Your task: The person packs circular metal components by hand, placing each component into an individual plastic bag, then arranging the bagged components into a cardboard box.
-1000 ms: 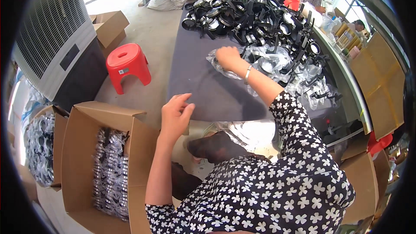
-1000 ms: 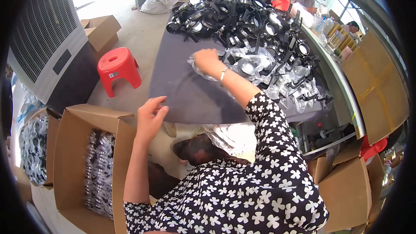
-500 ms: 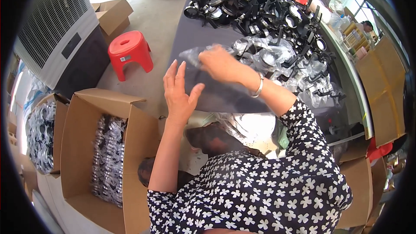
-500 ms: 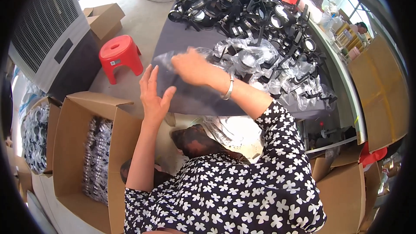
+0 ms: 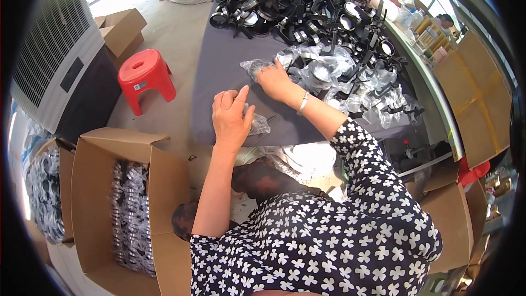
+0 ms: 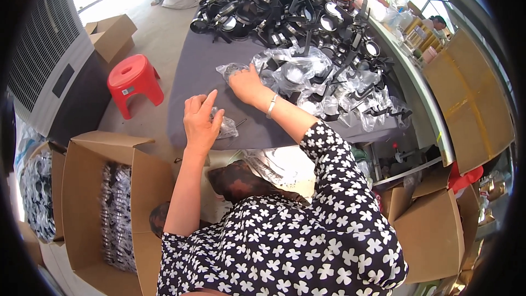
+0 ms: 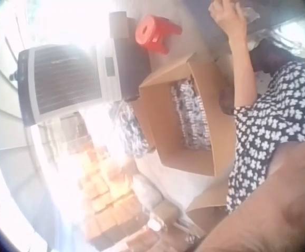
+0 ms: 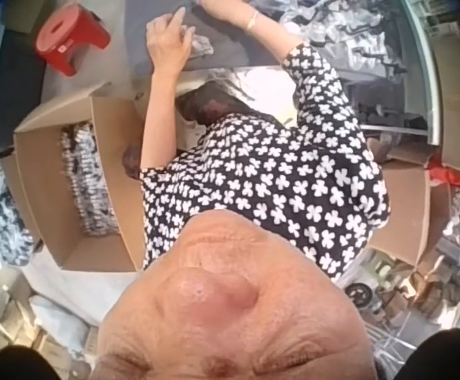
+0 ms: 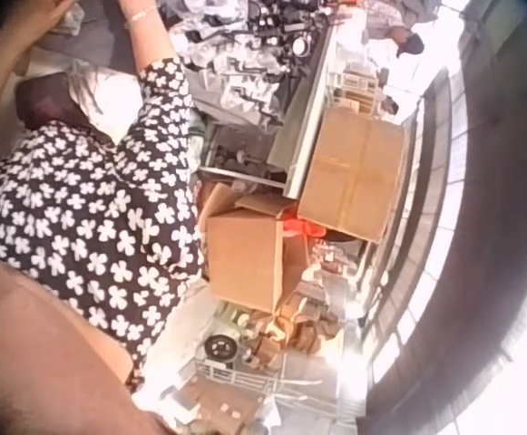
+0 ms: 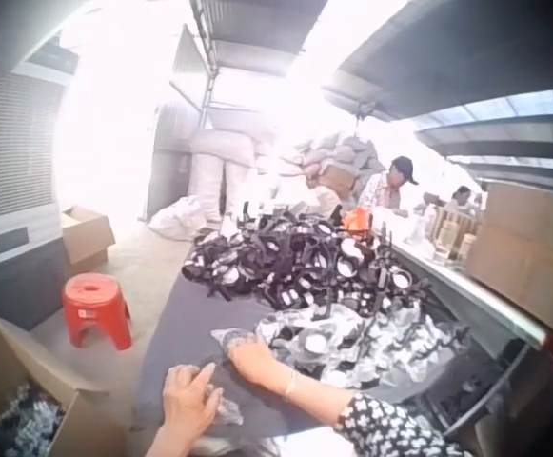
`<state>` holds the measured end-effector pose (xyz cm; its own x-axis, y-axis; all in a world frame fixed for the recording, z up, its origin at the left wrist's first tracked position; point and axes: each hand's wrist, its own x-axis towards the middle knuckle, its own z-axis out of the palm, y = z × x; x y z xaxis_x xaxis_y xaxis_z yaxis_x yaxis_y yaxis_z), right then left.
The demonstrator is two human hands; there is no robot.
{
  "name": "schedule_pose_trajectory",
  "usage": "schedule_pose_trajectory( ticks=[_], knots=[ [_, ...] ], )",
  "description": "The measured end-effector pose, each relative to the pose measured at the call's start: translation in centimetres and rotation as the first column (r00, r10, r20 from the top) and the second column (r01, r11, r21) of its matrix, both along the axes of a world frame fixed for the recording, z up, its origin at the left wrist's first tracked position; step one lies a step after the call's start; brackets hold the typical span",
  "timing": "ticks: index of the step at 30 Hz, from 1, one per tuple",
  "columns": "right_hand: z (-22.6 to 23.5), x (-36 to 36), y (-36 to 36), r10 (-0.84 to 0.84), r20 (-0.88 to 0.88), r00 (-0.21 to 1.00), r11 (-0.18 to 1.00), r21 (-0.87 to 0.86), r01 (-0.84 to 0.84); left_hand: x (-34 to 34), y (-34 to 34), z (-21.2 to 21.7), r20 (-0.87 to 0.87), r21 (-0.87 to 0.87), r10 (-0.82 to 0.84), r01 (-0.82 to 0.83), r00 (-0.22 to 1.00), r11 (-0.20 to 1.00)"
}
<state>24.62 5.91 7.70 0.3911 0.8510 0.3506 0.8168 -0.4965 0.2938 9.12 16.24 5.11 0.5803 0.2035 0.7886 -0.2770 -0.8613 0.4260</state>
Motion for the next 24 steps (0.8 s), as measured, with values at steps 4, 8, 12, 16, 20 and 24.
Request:
schedule_pose_trajectory(
  ticks=[4,8,12,16,20,24],
  knots=[
    [0.3,-1.5,-0.6,0.12,-0.181,0.976,0.99,0.094,-0.104,0.1,-0.1,0.4,0.007,-0.034,0.041,-0.041,0.999,0.999],
    [1.4,-4.6,-0.1,0.443,-0.857,0.264,0.894,0.443,-0.062,-0.2,0.2,0.8,0.003,-0.045,0.083,-0.082,0.997,0.996],
    [2.2,-2.8,-0.6,0.336,-0.875,0.348,0.923,0.38,0.066,0.0,0.3,1.5,-0.08,-0.064,0.012,-0.017,0.997,0.998],
    [2.4,0.5,-0.5,-0.129,-0.149,0.98,0.987,0.079,0.141,0.2,0.0,1.6,-0.09,-0.022,0.039,-0.041,0.995,0.999],
    [-0.6,3.2,-1.2,-0.297,0.214,0.931,0.93,-0.158,0.333,0.2,0.2,1.4,-0.115,-0.055,0.016,-0.023,0.993,0.998],
    [1.0,0.8,-0.5,-0.128,0.223,0.966,0.986,-0.075,0.148,0.0,0.4,1.3,-0.127,-0.059,0.024,-0.031,0.992,0.998]
  ],
)
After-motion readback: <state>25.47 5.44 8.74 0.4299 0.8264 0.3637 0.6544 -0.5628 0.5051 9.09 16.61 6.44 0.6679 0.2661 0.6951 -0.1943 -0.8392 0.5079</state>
